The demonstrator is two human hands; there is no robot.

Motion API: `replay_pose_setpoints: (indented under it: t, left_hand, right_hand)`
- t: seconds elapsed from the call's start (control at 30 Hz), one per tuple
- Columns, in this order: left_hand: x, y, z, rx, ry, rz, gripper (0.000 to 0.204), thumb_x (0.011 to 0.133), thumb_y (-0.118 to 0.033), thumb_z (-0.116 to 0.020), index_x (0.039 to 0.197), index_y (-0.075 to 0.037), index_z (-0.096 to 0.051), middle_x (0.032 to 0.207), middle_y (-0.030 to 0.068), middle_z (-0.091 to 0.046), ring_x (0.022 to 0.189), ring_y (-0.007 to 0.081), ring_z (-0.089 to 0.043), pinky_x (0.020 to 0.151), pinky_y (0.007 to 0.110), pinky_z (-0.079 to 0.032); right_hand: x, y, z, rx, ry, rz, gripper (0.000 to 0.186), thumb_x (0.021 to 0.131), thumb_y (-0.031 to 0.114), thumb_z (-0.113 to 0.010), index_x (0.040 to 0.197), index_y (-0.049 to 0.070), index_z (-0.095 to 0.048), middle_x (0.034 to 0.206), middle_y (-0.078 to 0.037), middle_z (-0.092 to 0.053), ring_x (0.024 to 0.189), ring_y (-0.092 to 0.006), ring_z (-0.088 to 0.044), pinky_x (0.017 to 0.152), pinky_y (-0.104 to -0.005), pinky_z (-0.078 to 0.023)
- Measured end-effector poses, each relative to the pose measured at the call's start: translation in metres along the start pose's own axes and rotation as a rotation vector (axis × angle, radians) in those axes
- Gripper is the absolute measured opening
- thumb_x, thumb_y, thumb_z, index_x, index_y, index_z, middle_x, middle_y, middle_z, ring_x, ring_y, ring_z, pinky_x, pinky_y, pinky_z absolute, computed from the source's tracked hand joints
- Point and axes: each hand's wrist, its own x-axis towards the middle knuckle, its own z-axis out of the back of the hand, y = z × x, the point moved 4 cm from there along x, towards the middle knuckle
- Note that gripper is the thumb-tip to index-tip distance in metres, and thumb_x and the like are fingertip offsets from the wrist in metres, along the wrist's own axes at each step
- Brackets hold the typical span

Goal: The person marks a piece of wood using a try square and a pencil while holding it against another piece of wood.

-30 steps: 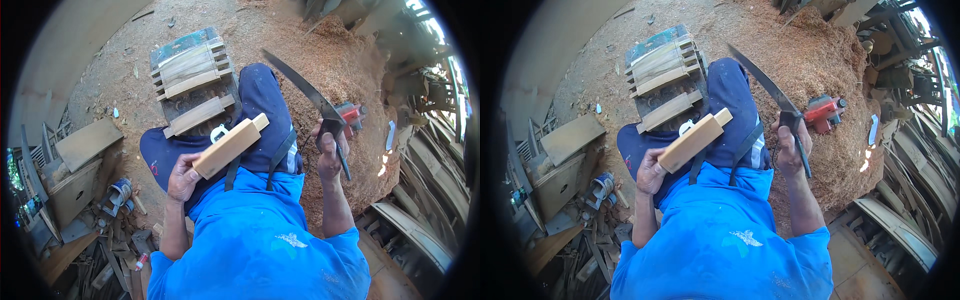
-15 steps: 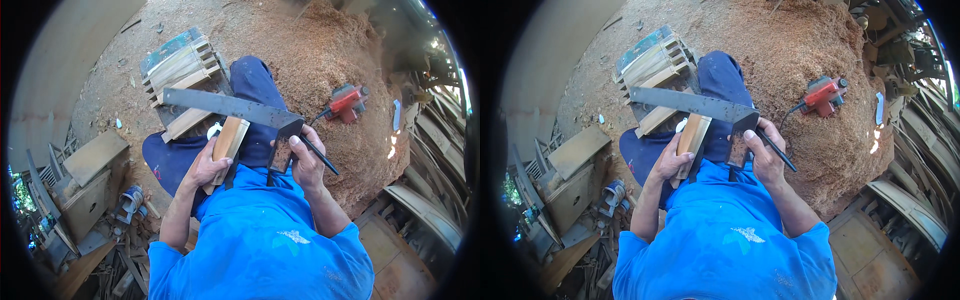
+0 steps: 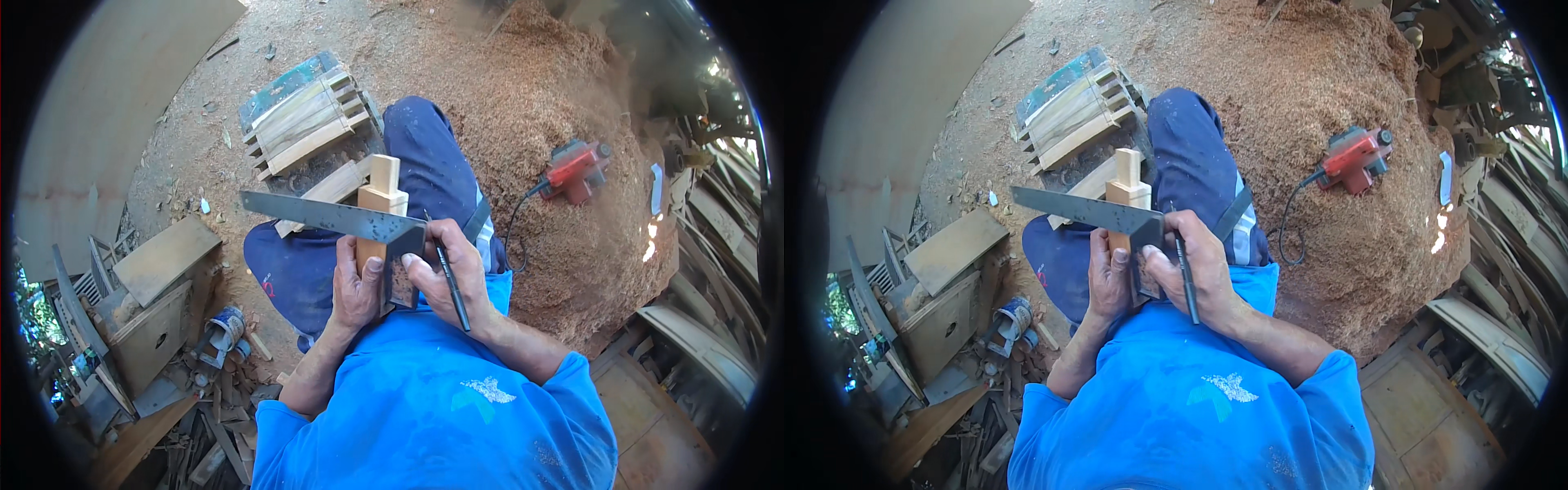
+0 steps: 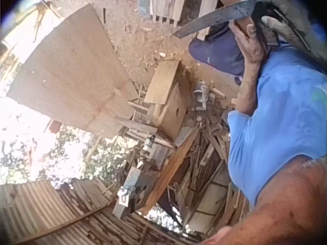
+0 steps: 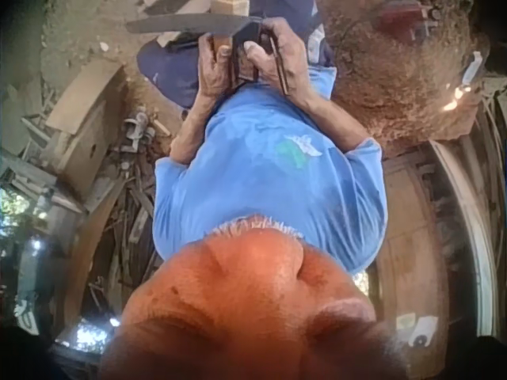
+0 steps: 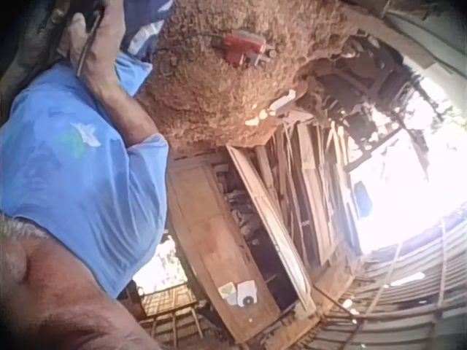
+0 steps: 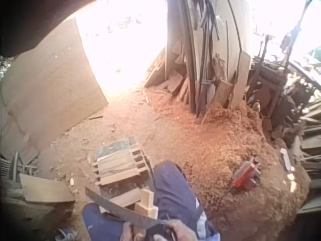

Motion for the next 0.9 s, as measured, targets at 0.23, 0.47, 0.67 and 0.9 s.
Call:
replay_pose_setpoints:
  t: [0.23,0.47,0.67,0.9]
  left_hand:
    - [-0.01,-0.033,0.015,-0.08,-0.125,0.03,0.089,0.096,-0.055,-0.066,0.146,0.004,-0.023,0.128,0.0284,-0.057,0.114,0.0291,-0.063,0.092,0.038,-0.052]
    - [-0.025,-0.021,0.038,-0.163,-0.283,-0.029,0.103,0.087,-0.058,-0.075,0.148,0.001,-0.016,0.14,0.0269,-0.04,0.123,0.0307,-0.056,0.101,0.042,-0.049]
    - [-0.028,-0.023,0.023,-0.005,-0.201,-0.229,0.109,0.083,-0.057,-0.079,0.155,-0.005,-0.017,0.145,0.0261,-0.034,0.133,0.0346,-0.046,0.109,0.05,-0.041]
    - [-0.018,-0.028,0.026,0.228,-0.074,-0.258,0.116,0.075,-0.039,-0.086,0.162,-0.009,-0.016,0.136,0.0201,-0.04,0.124,0.0348,-0.048,0.106,0.048,-0.041]
  right_hand:
    - [0.01,0.016,-0.023,-0.019,0.062,0.088,0.029,0.084,0.01,-0.071,0.105,0.0,-0.053,0.084,-0.014,-0.057,0.071,-0.0251,-0.059,0.063,-0.0394,-0.049]
    - [0.012,0.025,-0.053,0.011,0.157,0.208,0.031,0.082,0.009,-0.072,0.105,0.0,-0.053,0.087,-0.016,-0.056,0.073,-0.0303,-0.059,0.063,-0.0421,-0.048]
    - [0.012,0.023,-0.055,-0.006,0.208,0.124,0.03,0.084,0.011,-0.071,0.106,0.0,-0.053,0.087,-0.018,-0.061,0.075,-0.0302,-0.064,0.064,-0.0409,-0.051]
    - [0.014,0.024,-0.049,0.004,0.165,0.073,0.029,0.086,0.011,-0.071,0.106,0.001,-0.052,0.079,-0.017,-0.065,0.064,-0.0248,-0.068,0.057,-0.0377,-0.052]
